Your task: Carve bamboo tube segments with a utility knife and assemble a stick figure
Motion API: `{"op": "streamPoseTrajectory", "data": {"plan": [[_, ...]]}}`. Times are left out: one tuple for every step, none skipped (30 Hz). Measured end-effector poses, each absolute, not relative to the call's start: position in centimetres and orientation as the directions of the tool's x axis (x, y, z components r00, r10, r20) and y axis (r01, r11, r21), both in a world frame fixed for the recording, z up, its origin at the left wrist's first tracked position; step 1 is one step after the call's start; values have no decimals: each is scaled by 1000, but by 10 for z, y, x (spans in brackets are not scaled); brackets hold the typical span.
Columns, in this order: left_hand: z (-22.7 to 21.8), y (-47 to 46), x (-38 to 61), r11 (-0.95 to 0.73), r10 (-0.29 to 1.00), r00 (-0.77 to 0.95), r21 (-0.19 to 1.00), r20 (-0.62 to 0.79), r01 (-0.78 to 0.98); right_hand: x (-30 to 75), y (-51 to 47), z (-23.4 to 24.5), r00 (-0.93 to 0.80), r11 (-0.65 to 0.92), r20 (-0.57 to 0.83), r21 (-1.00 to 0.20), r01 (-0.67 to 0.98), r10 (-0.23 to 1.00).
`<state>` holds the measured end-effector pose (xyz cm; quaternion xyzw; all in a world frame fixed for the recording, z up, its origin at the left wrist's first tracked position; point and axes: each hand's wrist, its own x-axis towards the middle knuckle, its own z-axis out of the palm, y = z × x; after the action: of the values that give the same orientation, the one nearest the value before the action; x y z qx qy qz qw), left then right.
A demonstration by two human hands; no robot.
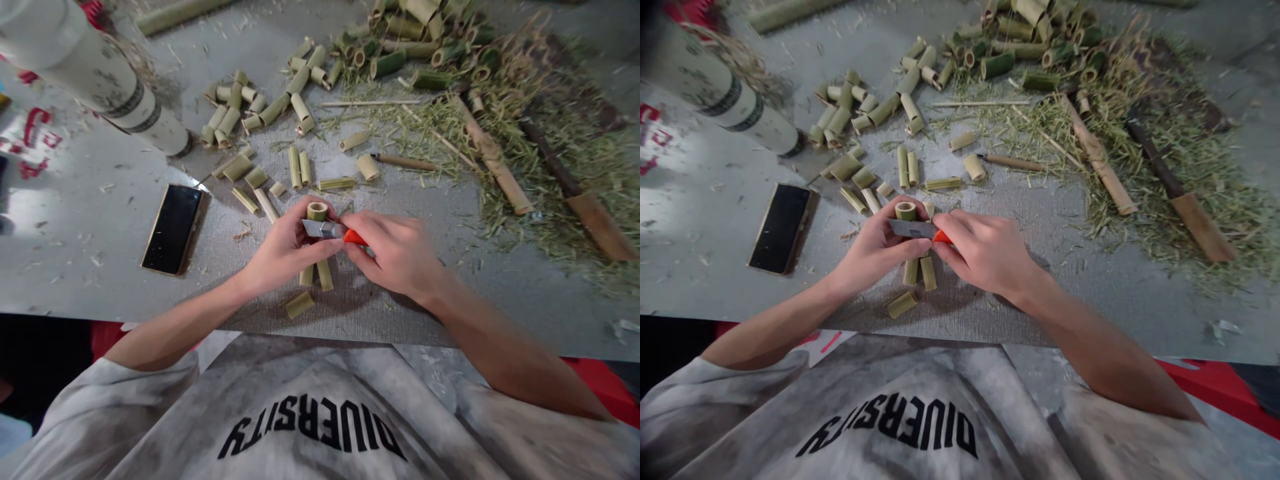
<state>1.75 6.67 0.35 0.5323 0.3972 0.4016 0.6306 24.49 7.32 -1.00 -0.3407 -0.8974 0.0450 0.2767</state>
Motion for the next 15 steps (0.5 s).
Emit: {"op": "streamPoseTrajectory", "data": {"plan": [[3,67,17,110,929,363,991,-74,-79,245,73,-10,-615,762,463,-267,590,638],[3,66,17,110,929,363,991,-75,-76,245,73,-10,-615,760,459,-265,593,641],[3,66,17,113,929,361,991,-79,-76,245,73,-10,-616,757,453,-263,598,644],[3,66,16,118,930,357,990,-83,-77,245,73,-10,-617,754,446,-261,603,648],[3,66,16,126,931,353,989,-91,-78,245,73,-10,-619,752,439,-259,606,651],[3,66,16,137,932,348,988,-102,-77,245,73,-10,-622,751,433,-259,608,653],[3,66,15,148,932,345,986,-114,-76,244,73,-10,-625,751,428,-258,608,653],[3,66,15,159,931,344,984,-125,-74,244,73,-10,-626,752,429,-256,607,651],[3,66,15,167,929,344,983,-132,-73,244,73,-10,-626,753,431,-252,608,650],[3,66,15,168,929,345,983,-134,-71,244,73,-10,-625,752,434,-248,610,649],[2,66,15,167,929,344,984,-134,-68,244,73,-10,-621,749,434,-245,616,652],[2,66,16,165,929,344,984,-133,-65,244,72,-10,-618,745,433,-243,621,656],[1,66,16,167,929,345,984,-135,-64,244,72,-10,-615,742,431,-244,625,660],[1,66,16,169,928,347,983,-135,-67,243,72,-9,-613,740,430,-247,626,663],[0,67,17,171,927,351,983,-136,-73,243,71,-9,-613,739,429,-250,625,663]]}}
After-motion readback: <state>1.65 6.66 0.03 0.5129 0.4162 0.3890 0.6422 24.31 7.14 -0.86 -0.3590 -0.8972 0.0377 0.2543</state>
